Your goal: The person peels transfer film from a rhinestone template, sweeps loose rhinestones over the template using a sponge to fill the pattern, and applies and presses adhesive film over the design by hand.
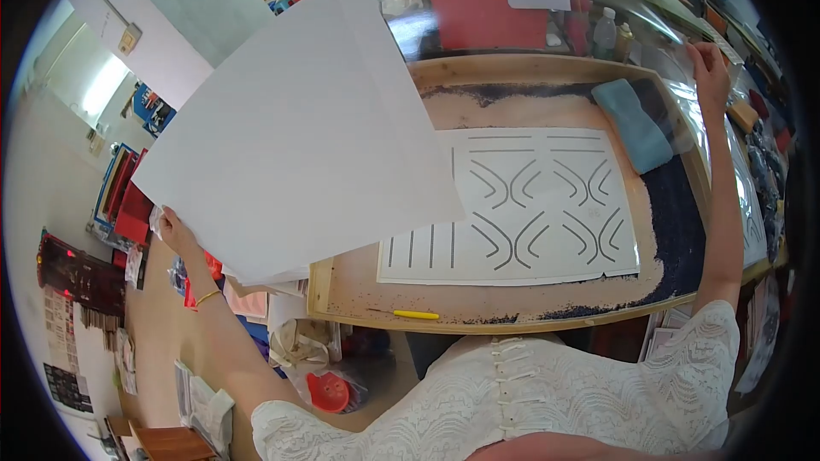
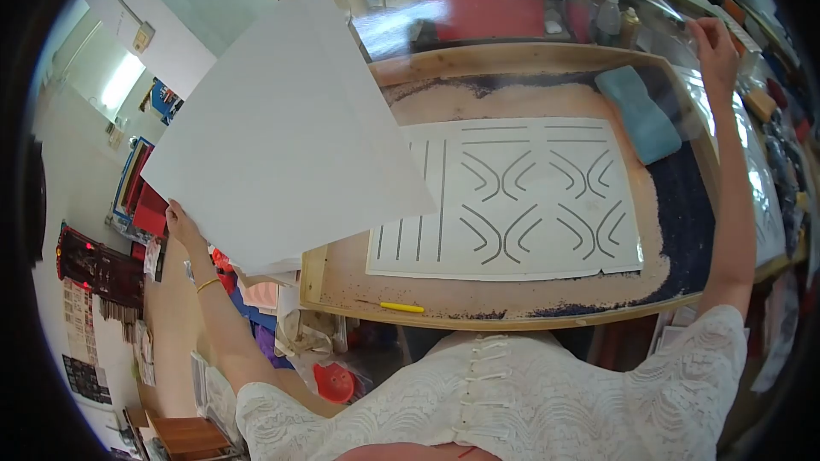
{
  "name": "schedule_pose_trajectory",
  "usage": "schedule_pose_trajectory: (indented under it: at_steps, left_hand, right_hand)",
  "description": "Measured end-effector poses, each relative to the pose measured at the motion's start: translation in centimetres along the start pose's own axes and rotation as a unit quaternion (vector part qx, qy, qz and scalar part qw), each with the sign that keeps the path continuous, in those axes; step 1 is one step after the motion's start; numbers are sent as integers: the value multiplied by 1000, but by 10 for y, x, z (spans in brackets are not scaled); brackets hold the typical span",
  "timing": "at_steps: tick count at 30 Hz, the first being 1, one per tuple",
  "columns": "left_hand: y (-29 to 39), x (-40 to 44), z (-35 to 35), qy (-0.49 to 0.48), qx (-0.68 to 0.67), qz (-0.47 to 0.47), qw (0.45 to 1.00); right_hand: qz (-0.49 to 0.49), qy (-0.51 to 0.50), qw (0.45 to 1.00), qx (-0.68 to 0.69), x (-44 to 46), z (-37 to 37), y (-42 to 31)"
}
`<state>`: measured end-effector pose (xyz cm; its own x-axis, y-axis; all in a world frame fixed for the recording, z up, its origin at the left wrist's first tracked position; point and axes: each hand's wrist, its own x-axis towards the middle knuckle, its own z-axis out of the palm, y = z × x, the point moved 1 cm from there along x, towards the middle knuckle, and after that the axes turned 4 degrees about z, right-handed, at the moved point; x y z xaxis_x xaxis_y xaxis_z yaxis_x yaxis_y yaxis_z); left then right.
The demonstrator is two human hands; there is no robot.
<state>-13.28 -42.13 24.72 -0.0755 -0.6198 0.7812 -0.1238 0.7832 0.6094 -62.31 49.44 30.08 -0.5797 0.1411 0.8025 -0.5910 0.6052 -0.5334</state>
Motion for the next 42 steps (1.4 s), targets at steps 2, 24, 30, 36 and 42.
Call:
schedule_pose_trajectory:
  at_steps: [2,24,30,36,42]
  left_hand:
    - [-4,2,-7,2,21,7,1000]
    - [-77,46,-37,-211,214,43,953]
    - [-125,55,12,-345,478,89,803]
    - [-62,-59,87,-339,630,144,684]
    - [20,-110,162,-365,350,229,832]
  right_hand:
    - [-7,1,1000,-5,3,-5,8]
    - [-15,-298,951,-80,-38,-47,-122]
    - [15,-343,924,-167,-43,-62,-146]
    - [-207,-389,877,-192,-30,-43,-232]
    - [-236,-379,873,-199,-34,-37,-246]
